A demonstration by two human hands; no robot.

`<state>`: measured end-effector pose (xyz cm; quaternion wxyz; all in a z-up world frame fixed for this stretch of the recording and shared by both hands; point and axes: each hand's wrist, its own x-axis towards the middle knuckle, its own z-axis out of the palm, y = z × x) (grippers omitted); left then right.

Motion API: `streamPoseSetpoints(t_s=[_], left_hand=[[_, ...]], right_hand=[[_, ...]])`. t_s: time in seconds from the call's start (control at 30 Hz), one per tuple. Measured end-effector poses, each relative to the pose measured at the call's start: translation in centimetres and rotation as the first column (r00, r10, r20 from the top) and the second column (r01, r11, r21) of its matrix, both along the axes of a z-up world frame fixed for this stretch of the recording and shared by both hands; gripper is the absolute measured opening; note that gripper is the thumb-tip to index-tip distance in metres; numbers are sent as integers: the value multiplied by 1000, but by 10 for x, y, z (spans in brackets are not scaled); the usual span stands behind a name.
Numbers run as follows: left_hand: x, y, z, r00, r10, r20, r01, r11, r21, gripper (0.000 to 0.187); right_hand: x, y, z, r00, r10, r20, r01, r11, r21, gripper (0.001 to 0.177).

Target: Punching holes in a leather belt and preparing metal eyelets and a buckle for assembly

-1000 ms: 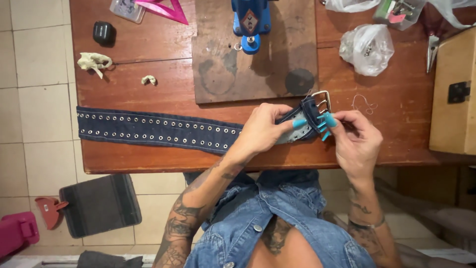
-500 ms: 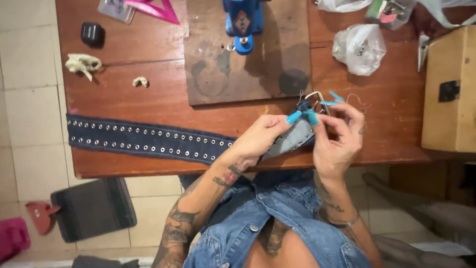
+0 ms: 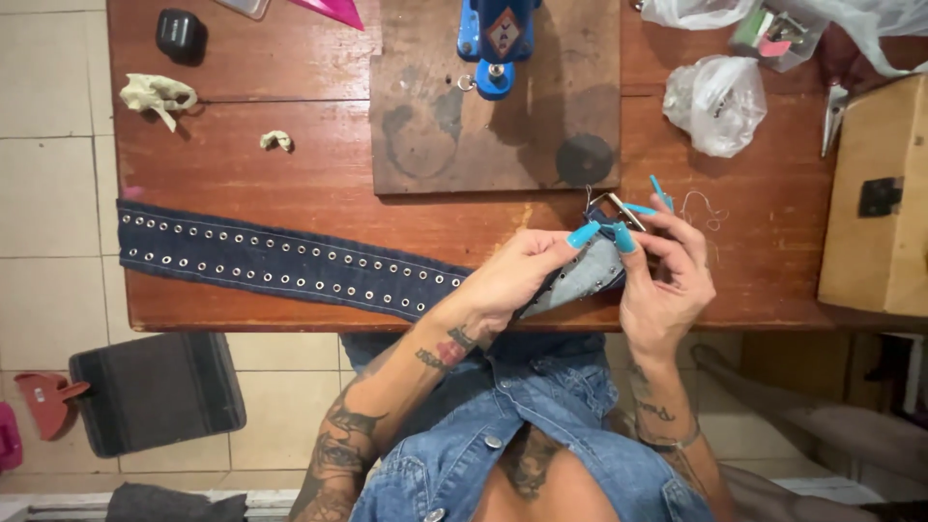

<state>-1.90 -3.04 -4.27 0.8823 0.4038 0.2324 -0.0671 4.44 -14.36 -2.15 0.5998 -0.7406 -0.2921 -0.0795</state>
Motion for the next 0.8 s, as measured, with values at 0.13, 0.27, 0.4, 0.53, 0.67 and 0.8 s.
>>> streamPoseSetpoints(t_s=[0.13,0.27,0.4,0.53,0.67,0.8], left_hand=[[-2,1,13,999,30,18,-29,998,-54,19],[-1,-3,6,999,33,23,-31,996,-79,19],[-1,-3,3,999,43,28,-40,994,-101,20],[-2,-3,7,998,51,46,-49,998,-37,20],[-2,-5,5,997,49,55,-50,999,18,21],[-3,-4,1,998,46,49,-50,995,90,23]], right_hand=[[0,0,-1,1000,8,10,-8,1000,13,7],[-2,0,1,999,7,54,-7,1000,1,5],[-5,0,2,998,-3,58,3,1000,12,5],[-5,0,1,994,-2,105,2,1000,2,5],[-11,3,8,987,2,159,3,1000,-28,4],[-14,4,5,961,-13,275,25,999,-41,5]])
